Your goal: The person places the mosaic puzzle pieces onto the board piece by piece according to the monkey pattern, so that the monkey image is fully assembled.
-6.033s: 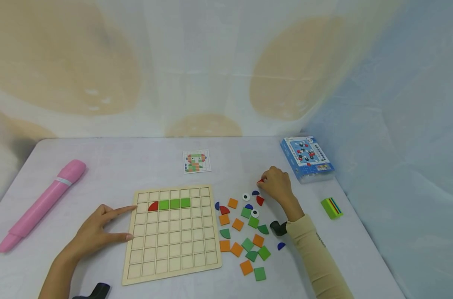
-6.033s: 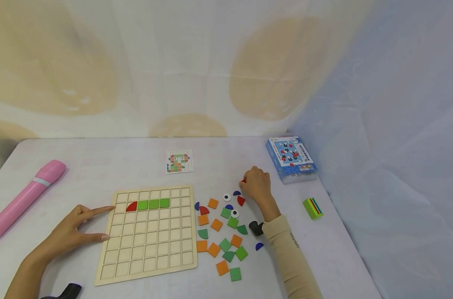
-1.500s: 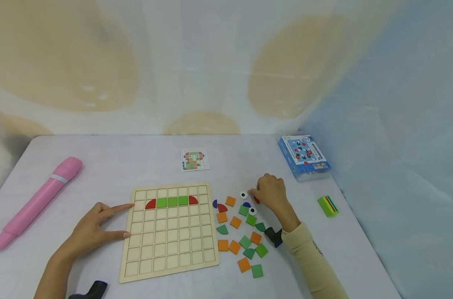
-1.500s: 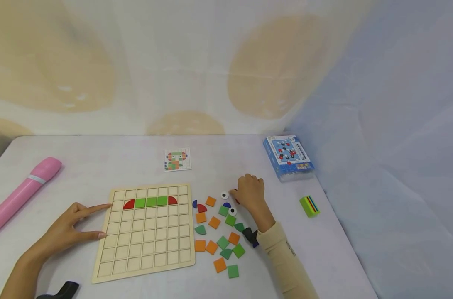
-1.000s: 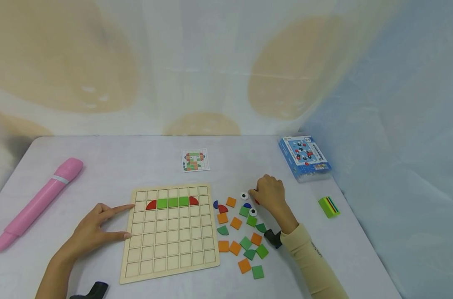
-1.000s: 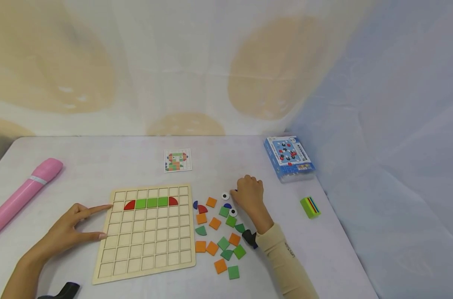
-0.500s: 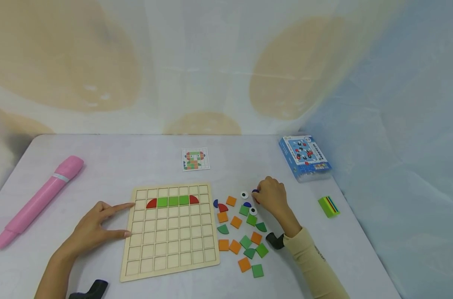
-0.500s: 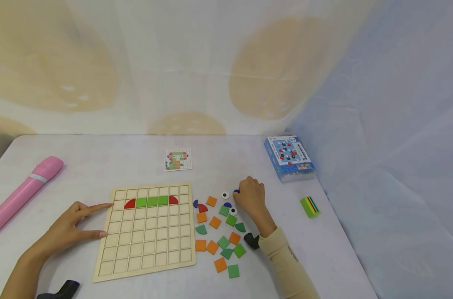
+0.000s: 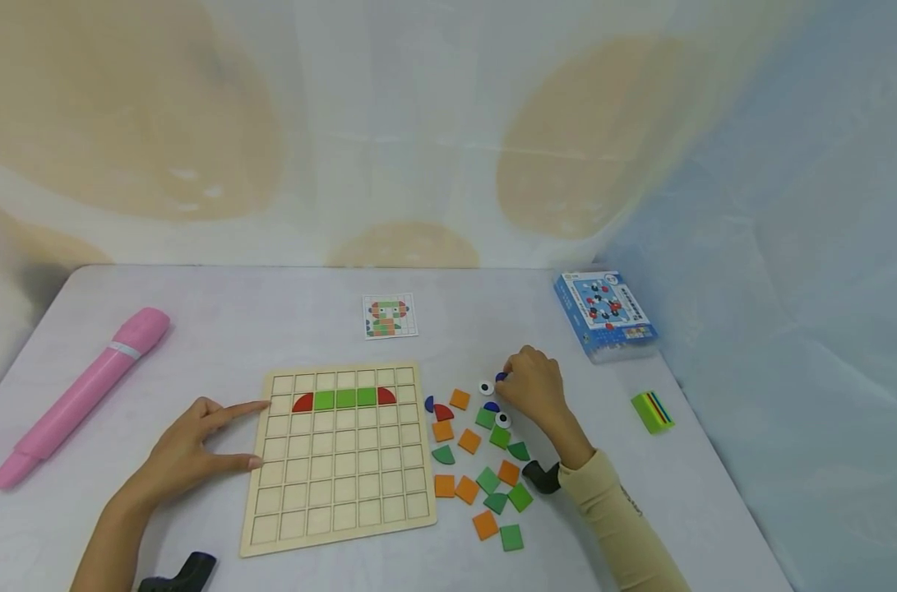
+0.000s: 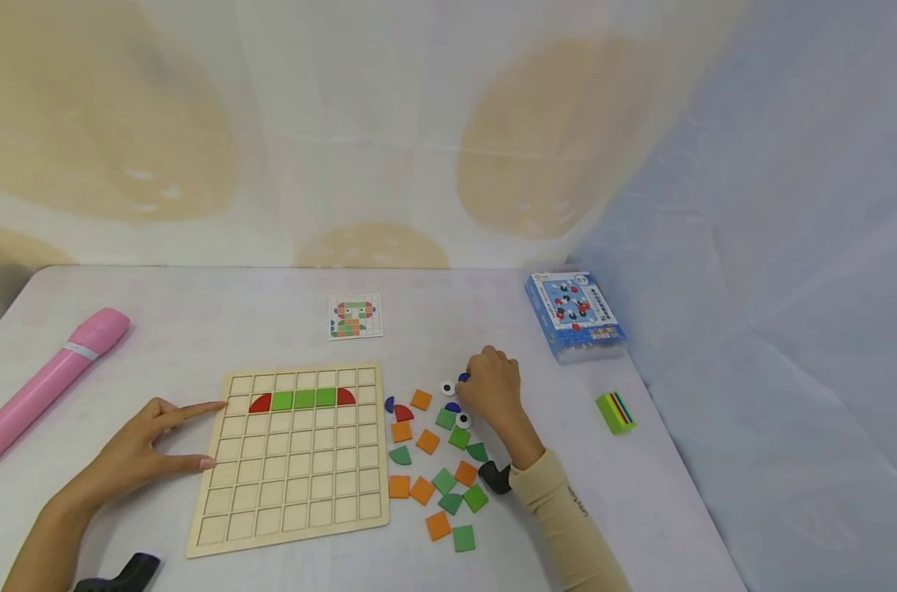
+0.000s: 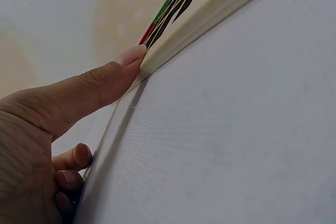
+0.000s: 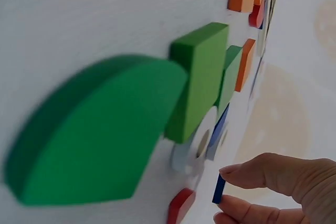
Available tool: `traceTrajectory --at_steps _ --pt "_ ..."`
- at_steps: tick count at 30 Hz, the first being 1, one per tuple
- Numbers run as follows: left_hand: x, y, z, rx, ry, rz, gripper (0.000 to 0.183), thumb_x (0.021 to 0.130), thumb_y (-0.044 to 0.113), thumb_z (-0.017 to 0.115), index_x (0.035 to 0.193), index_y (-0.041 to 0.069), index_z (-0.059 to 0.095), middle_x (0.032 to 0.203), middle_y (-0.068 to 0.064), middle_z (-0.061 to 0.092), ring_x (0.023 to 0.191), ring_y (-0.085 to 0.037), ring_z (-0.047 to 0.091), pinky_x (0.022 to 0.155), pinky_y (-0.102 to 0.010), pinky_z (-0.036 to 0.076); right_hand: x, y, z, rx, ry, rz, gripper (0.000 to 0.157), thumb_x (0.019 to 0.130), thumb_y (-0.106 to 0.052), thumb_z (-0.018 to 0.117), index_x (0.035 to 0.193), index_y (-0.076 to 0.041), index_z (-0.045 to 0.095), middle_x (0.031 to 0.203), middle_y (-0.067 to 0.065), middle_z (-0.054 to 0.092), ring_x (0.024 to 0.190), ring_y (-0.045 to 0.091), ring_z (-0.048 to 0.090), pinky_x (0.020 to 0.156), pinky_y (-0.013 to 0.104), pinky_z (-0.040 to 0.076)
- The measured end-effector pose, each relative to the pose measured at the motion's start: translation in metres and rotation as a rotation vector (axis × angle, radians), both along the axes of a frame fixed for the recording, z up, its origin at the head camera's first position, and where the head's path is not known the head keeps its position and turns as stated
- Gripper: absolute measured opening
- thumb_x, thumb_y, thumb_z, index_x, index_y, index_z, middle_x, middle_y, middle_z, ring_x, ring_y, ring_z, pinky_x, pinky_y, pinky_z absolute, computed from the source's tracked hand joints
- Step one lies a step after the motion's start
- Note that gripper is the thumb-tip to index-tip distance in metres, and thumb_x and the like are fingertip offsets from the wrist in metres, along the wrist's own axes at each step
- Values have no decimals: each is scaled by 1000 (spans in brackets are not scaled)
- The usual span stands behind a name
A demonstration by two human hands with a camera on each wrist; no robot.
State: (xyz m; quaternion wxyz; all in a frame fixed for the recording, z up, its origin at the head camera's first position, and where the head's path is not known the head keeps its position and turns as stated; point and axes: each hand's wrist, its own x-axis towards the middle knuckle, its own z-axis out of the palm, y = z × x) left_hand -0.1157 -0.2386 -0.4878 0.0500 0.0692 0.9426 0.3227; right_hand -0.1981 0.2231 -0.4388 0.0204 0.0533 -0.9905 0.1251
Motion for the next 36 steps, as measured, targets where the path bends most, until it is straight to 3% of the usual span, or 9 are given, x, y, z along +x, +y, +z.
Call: traceTrajectory --at_steps 13,25,36 --pt "-1 0 1 -8 -9 0 82 67 50 87 139 22 59 93 -7 40 81 -20 37 69 -31 29 2 -50 15 6 -16 95 24 78 -21 82 93 -3 77 94 9 65 91 26 61 93 51 45" --pt "-2 -2 -3 8 18 -8 80 68 49 87 138 22 60 93 -7 40 81 -19 37 69 -31 28 9 -135 22 8 26 403 19 80 -24 79 92 -10 77 95 2 66 90 20 62 91 45 47" --pt "0 -1 -2 21 40 -25 77 68 49 87 136 23 61 92 -5 40 79 -17 36 67 -30 29 29 -208 20 -13 -75 594 18 84 -27 75 98 -16 77 102 -4 66 91 11 60 89 34 45"
